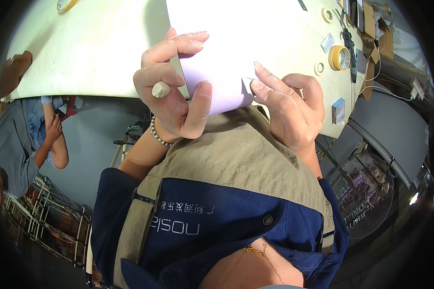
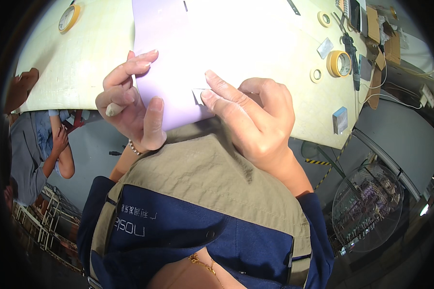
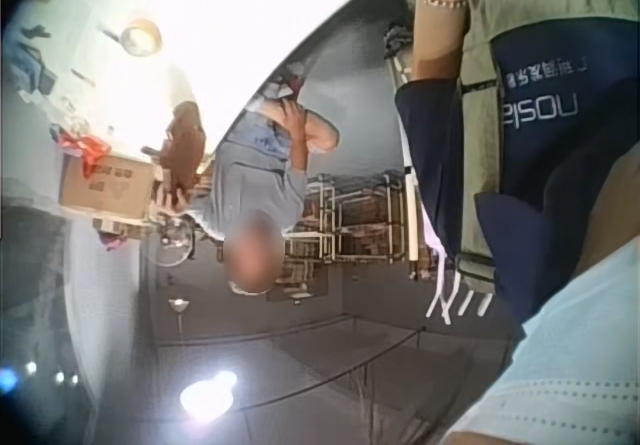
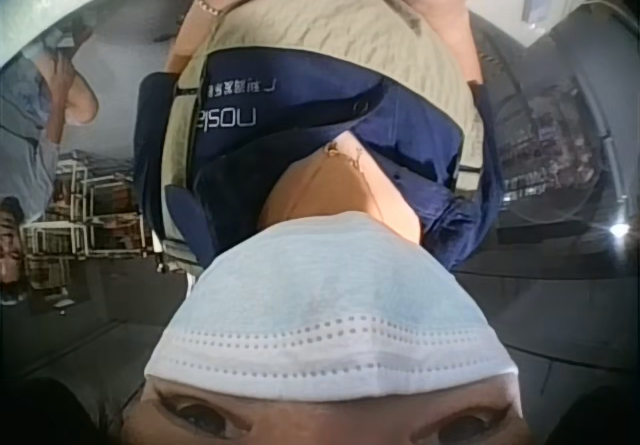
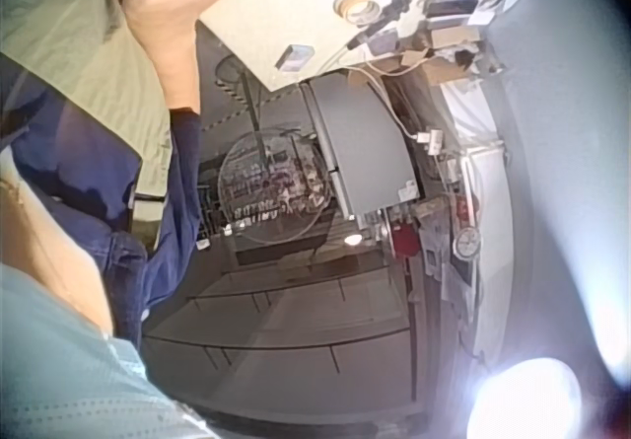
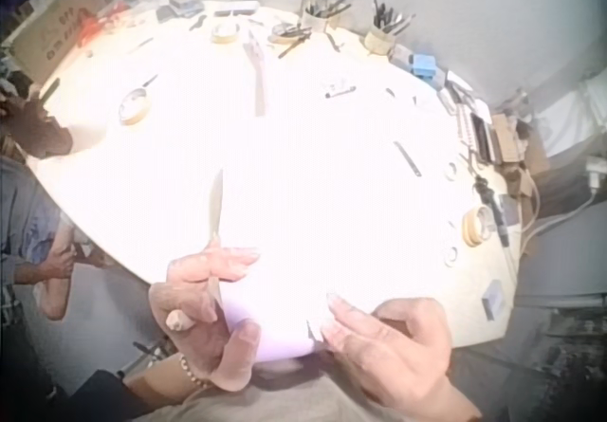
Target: The person uses a utility knife to trim edges and a sanding block to smooth the surface of a purple guitar neck and body. The person places the finished parts on a nearby rack.
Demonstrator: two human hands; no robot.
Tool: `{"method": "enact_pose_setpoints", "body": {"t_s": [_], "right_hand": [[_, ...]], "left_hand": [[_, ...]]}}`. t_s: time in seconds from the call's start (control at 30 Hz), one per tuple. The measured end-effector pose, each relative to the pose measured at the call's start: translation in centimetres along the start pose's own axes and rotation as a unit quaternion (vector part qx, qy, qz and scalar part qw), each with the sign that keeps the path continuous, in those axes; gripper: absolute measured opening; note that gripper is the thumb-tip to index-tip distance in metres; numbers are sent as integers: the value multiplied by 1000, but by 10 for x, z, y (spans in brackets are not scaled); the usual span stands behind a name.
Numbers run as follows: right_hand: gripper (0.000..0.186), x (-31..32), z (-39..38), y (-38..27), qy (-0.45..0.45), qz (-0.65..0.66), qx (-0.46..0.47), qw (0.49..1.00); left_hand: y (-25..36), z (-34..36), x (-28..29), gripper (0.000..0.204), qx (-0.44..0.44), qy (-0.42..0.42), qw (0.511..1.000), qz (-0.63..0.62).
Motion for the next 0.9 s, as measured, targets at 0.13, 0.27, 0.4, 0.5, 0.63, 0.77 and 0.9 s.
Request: {"method": "enact_pose_setpoints", "body": {"t_s": [0.13, 0.27, 0.4, 0.5, 0.63, 0.77, 0.9], "right_hand": [[21, 1, 2, 0, -18, 13, 2, 1000], [21, 0, -4, 13, 4, 99, -126, 987], [20, 0, -2, 9, 24, 83, -119, 989], [20, -1, 2, 2, 7, 20, -41, 999], [19, 0, 3, 2, -12, 28, -35, 999], [23, 3, -5, 15, -5, 162, -181, 970], [30, 12, -9, 24, 19, 253, -220, 942]], "left_hand": [[-1, 0, 1, 31, 1, 1, 1000, -2], [-1, 1, 0, 31, 1, -3, 1000, -3], [0, 3, 0, 31, 1, -5, 1000, -1], [0, 3, 0, 31, 4, -10, 1000, 4], [1, 2, 0, 32, 6, -25, 999, 19], [1, 1, -3, 34, 5, -28, 1000, 8], [0, -3, 0, 37, -6, -26, 999, 20]]}}
Point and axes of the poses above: each hand's wrist, its own z-axis towards the middle knuckle, its own x-axis out of the back of the hand, y = z × x, the point moved 8 cm from there along z, towards the middle knuckle, and after that the axes turned 14 degrees about z, right-handed, at the moved point
